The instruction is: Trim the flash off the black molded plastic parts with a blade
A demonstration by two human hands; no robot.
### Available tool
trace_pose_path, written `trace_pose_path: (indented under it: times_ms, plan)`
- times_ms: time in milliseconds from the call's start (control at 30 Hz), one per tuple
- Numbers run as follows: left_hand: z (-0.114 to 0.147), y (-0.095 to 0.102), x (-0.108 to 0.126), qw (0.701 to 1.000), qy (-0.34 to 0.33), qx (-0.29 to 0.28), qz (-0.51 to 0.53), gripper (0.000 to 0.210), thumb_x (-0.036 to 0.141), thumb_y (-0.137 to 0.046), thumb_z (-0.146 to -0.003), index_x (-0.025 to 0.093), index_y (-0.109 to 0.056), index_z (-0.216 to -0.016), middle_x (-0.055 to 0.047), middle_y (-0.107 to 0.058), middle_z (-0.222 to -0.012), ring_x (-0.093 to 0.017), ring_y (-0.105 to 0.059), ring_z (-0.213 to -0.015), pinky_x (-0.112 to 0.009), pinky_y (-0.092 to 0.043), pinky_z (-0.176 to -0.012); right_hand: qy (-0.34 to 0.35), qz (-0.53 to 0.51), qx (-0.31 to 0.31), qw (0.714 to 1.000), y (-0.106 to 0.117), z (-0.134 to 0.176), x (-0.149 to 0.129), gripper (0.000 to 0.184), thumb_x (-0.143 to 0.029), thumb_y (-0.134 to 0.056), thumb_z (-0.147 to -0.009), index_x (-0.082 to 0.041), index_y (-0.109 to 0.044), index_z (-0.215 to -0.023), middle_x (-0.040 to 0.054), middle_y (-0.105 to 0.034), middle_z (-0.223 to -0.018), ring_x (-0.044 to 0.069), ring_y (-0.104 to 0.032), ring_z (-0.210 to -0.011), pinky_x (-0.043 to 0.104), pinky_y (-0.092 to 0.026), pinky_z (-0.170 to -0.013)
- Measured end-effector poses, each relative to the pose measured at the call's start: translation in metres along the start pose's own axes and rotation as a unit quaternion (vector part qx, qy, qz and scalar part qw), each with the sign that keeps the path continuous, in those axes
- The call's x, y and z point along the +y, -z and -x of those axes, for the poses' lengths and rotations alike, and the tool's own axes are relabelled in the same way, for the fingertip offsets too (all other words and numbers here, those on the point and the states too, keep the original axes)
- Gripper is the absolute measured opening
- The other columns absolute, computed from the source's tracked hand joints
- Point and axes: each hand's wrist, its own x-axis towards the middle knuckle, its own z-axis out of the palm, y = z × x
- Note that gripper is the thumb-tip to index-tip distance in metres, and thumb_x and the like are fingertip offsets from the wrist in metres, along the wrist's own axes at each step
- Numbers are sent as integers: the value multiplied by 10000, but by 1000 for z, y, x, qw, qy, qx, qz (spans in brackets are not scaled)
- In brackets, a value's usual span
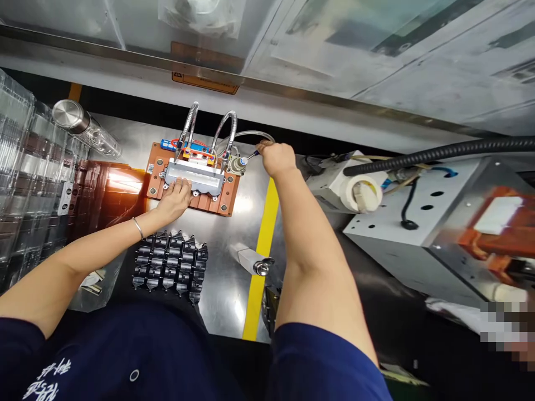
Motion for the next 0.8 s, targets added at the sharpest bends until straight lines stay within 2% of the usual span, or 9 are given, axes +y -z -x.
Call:
trace_pose_path:
  times_ms: [133, 300, 433, 500, 600, 667, 733, 800]
  plan:
    - [-2, 0, 1, 999, 10, -14, 27, 510, 220, -273, -981, -47, -404, -1397, -282, -504, -1359, -350, -445, -1318, -484, -390, -1075, -25, -35, 12, 999, -4, 2, -7, 442, -117, -367, -901, -128, -570, -1293, 165, -568, -1344, 290, -628, -1056, 378, -484, -803]
    - [-4, -1, -1, 999, 18, -10, 44, 500, 205, -274, -978, -45, -424, -1384, -284, -514, -1345, -366, -435, -1322, -501, -379, -1079, -65, -72, 18, 995, -9, 13, -22, 447, -114, -354, -915, -84, -474, -1345, 212, -503, -1375, 263, -621, -1008, 351, -476, -784]
    - [-5, -3, -1, 997, 31, -11, 63, 484, 197, -301, -970, -26, -438, -1378, -287, -507, -1350, -366, -427, -1328, -508, -374, -1076, -147, -81, 6, 986, -11, 34, -40, 400, -104, -307, -931, -56, -495, -1281, 240, -558, -1252, 274, -624, -988, 355, -482, -768]
    - [-6, 1, -2, 996, 36, -11, 77, 486, 225, -319, -972, -35, -450, -1361, -297, -508, -1340, -364, -433, -1321, -498, -369, -1075, -184, -91, -3, 979, -8, 44, -47, 422, -62, -282, -918, -65, -502, -1277, 233, -575, -1226, 289, -624, -1005, 374, -486, -779]
    - [-5, 12, -9, 994, 35, 4, 106, 464, 298, -376, -964, 14, -520, -1302, -260, -565, -1279, -339, -486, -1265, -474, -384, -1054, -202, -135, 5, 970, 0, 55, -60, 489, -36, -293, -891, -65, -443, -1356, 238, -518, -1332, 309, -611, -1056, 406, -484, -831]
    - [-6, 20, -21, 988, 89, 40, 120, 432, 333, -417, -948, 75, -553, -1268, -224, -591, -1248, -333, -519, -1208, -497, -399, -1022, -197, -171, 28, 965, 5, 61, -75, 481, -89, -312, -910, -70, -429, -1377, 231, -499, -1367, 318, -601, -1082, 424, -477, -866]
    - [-9, 24, -36, 965, 210, 78, 138, 431, 371, -463, -920, 103, -562, -1243, -221, -589, -1240, -359, -529, -1170, -539, -425, -962, -184, -240, 52, 952, 5, 68, -98, 449, -183, -327, -941, -76, -451, -1359, 214, -576, -1287, 305, -613, -1068, 423, -482, -881]
    - [-15, 23, -50, 929, 317, 81, 172, 446, 421, -505, -884, 100, -585, -1183, -240, -581, -1234, -392, -526, -1161, -557, -449, -908, -148, -334, 76, 928, 1, 77, -125, 453, -250, -334, -951, -71, -458, -1348, 191, -660, -1154, 280, -639, -1025, 410, -498, -879]
